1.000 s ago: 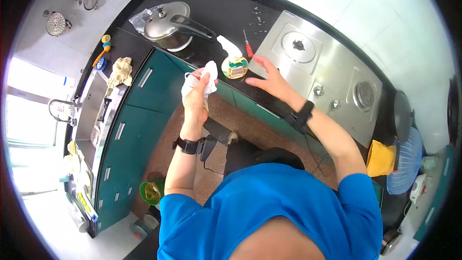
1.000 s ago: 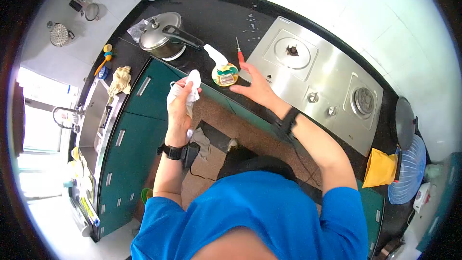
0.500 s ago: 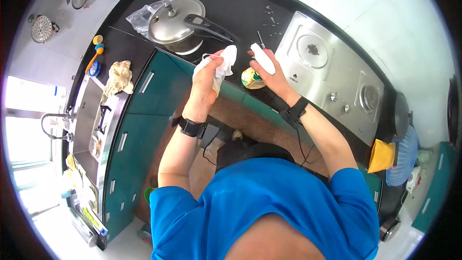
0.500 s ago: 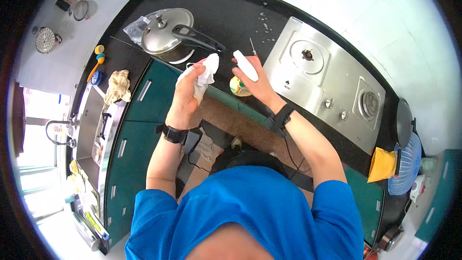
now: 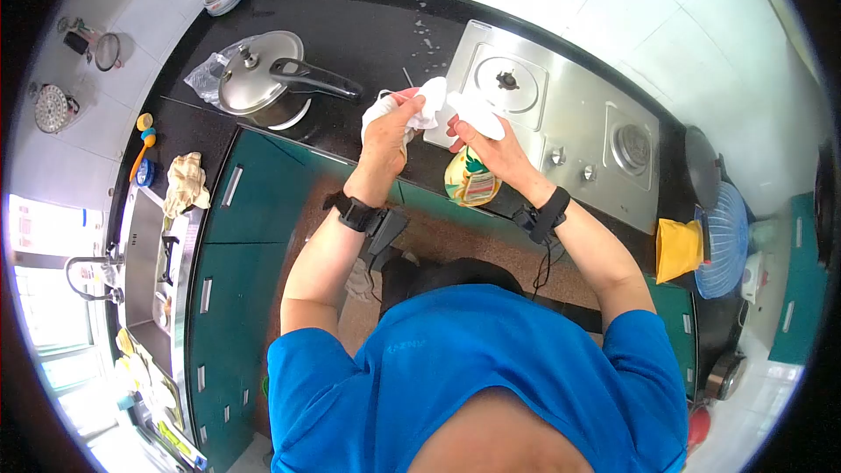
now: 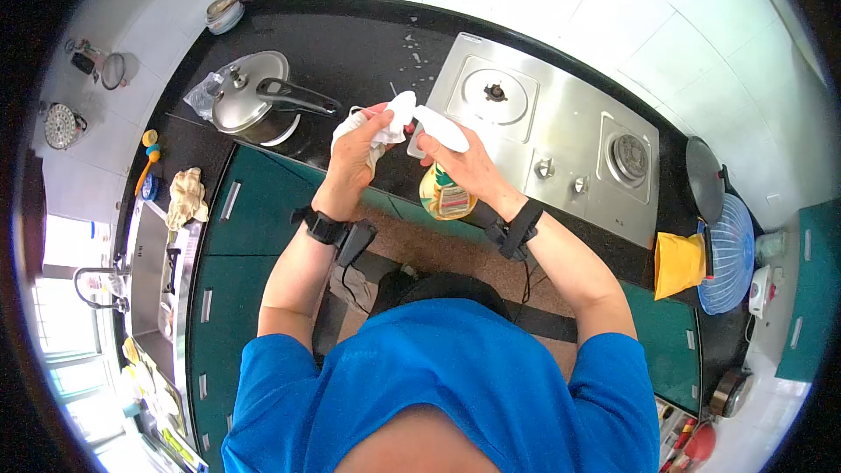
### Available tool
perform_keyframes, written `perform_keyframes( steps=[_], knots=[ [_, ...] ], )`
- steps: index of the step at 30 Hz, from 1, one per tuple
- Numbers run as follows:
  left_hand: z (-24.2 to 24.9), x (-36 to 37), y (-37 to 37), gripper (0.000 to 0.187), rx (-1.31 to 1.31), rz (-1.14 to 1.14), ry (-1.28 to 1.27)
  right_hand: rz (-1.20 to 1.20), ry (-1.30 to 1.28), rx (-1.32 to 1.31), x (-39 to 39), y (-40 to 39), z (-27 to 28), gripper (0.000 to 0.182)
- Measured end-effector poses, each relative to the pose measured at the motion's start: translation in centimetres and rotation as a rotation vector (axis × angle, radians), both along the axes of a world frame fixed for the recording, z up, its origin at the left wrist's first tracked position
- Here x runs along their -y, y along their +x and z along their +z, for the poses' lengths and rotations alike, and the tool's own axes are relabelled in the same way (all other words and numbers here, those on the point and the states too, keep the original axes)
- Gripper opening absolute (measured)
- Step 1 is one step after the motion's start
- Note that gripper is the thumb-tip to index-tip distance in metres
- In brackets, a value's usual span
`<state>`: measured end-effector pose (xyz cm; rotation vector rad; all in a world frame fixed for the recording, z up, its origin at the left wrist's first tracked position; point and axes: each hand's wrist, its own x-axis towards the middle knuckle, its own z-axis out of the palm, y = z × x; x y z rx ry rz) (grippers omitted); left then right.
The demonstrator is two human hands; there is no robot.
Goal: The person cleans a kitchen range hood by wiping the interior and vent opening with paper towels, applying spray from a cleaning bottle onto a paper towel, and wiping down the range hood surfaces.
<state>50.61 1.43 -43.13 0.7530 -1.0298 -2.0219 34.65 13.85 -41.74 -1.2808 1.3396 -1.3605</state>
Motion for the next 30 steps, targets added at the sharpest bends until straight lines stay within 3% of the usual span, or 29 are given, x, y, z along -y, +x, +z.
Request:
perform_keyframes(
  steps=[17, 23, 30],
  knots=[
    [-1.1, -2.5, -4.3, 0.027, 0.065, -0.039, -0.017, -0.094, 0.025, -0.022, -3.3, -3.6, -1.4, 0.046],
    [-1.7, -2.6, -4.1, 0.028, 0.078, -0.013, -0.032, -0.098, 0.083, 0.025, -3.4, -3.6, -1.6, 0.045],
    [-1.9, -2.0, 0.5, 0.033, -0.019, 0.112, 0.077, -0.08, -0.066, 0.091, -0.1, -1.3, -3.4, 0.038]
  ],
)
